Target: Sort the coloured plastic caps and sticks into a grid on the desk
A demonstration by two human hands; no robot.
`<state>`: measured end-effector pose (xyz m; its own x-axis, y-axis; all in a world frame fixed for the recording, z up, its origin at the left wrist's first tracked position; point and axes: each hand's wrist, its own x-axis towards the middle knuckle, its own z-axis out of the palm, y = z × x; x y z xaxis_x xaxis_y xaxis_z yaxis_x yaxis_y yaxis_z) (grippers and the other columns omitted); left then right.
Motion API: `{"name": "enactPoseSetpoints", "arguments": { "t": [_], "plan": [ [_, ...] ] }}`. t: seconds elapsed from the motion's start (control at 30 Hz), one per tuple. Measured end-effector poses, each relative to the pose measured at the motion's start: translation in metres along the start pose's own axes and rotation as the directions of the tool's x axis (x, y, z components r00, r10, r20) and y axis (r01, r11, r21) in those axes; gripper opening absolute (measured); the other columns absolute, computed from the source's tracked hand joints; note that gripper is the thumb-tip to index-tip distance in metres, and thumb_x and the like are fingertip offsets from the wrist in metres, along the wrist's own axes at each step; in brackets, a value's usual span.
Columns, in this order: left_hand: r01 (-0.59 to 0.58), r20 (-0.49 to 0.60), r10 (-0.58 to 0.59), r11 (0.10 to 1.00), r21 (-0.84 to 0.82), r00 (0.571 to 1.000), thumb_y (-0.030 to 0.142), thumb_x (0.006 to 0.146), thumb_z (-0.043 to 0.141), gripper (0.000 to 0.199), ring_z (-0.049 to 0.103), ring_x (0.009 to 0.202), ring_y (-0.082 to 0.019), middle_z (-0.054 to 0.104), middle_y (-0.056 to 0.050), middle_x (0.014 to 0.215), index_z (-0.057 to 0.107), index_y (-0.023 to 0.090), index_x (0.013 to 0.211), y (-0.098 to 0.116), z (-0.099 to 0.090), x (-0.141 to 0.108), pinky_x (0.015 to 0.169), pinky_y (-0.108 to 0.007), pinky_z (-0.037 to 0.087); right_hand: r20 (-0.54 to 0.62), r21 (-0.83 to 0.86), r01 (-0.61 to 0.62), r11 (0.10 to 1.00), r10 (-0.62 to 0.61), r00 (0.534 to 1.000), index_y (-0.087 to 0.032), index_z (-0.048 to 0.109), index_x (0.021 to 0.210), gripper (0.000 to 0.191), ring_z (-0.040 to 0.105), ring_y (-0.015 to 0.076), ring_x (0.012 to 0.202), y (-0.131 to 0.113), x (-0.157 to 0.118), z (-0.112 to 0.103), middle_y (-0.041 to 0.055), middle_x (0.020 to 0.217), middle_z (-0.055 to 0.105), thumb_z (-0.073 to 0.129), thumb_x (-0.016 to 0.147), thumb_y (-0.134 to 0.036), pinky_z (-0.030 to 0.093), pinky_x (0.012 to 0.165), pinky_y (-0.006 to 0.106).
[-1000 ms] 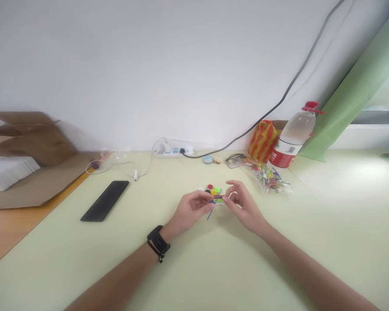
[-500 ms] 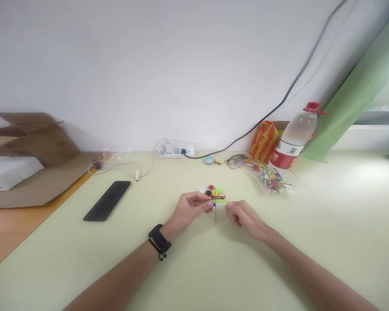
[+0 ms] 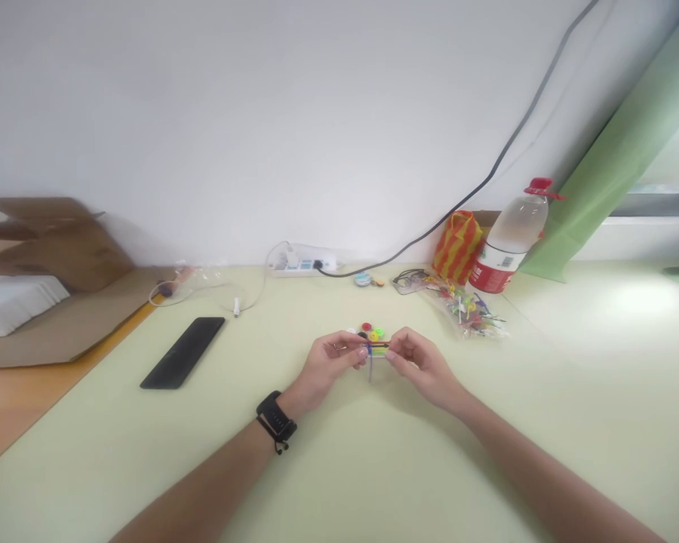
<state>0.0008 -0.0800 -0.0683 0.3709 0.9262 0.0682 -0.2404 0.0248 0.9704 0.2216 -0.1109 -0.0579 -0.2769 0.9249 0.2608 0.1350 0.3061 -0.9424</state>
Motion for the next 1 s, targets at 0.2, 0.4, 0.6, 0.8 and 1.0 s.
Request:
{"name": "enactPoseSetpoints", "arguments": {
  "t": [0.2, 0.4, 0.6, 0.8, 1.0],
  "plan": [
    [0.033, 0.019, -0.032, 0.998, -0.048, 0.999, 0.029, 0.074, 0.090, 0.026, 0.064, 0.082, -0.014, 0.074, -0.007, 0.098, 0.078, 0.015, 0.092, 0.006, 0.005, -0.003, 0.074, -0.027, 0.051, 0.011, 0.015, 0.020, 1.000, -0.020, 1.000, -0.023, 0.054, 0.094, 0.024, 0.057, 0.0163, 0.078, -0.002, -0.004, 0.004, 0.0017, 0.088, 0.058, 0.061, 0.098, -0.045, 0.046, 0.070, 0.030],
    [0.062, 0.049, -0.060, 0.998, -0.034, 0.997, 0.030, 0.079, 0.086, 0.024, 0.065, 0.083, -0.015, 0.075, -0.008, 0.098, 0.079, 0.015, 0.096, 0.009, 0.006, -0.004, 0.078, -0.028, 0.052, 0.009, -0.010, 0.027, 1.000, -0.027, 1.000, -0.023, 0.056, 0.096, 0.019, 0.060, 0.0172, 0.080, -0.004, -0.004, 0.005, 0.0021, 0.090, 0.060, 0.061, 0.099, -0.041, 0.049, 0.072, 0.032],
    [0.031, 0.114, -0.035, 0.999, 0.035, 0.993, 0.031, 0.085, 0.081, 0.025, 0.067, 0.088, -0.017, 0.074, -0.009, 0.105, 0.079, 0.017, 0.105, 0.005, 0.006, -0.004, 0.079, -0.029, 0.052, 0.032, 0.004, 0.040, 0.999, -0.040, 0.999, -0.023, 0.058, 0.100, 0.015, 0.062, 0.0167, 0.081, -0.003, -0.004, 0.006, 0.0024, 0.093, 0.063, 0.064, 0.098, -0.036, 0.050, 0.070, 0.031],
    [0.040, 0.115, -0.043, 0.999, 0.030, 0.992, 0.029, 0.082, 0.084, 0.026, 0.067, 0.092, -0.018, 0.074, -0.008, 0.105, 0.078, 0.017, 0.105, 0.003, 0.006, -0.005, 0.082, -0.029, 0.052, 0.042, -0.025, 0.055, 0.998, -0.054, 0.998, -0.024, 0.060, 0.105, 0.013, 0.060, 0.0144, 0.074, 0.001, -0.004, 0.009, 0.0016, 0.091, 0.065, 0.063, 0.098, -0.033, 0.049, 0.065, 0.029],
    [0.042, 0.117, -0.049, 0.997, 0.062, 0.992, 0.034, 0.086, 0.080, 0.027, 0.062, 0.077, -0.013, 0.070, -0.005, 0.087, 0.076, 0.015, 0.106, 0.004, 0.006, -0.004, 0.075, -0.027, 0.050, -0.003, -0.187, 0.112, 0.976, -0.114, 0.993, -0.024, 0.059, 0.115, 0.017, 0.058, 0.0145, 0.069, 0.006, -0.007, 0.007, 0.0009, 0.084, 0.063, 0.057, 0.101, -0.032, 0.049, 0.061, 0.028]
  ]
}}
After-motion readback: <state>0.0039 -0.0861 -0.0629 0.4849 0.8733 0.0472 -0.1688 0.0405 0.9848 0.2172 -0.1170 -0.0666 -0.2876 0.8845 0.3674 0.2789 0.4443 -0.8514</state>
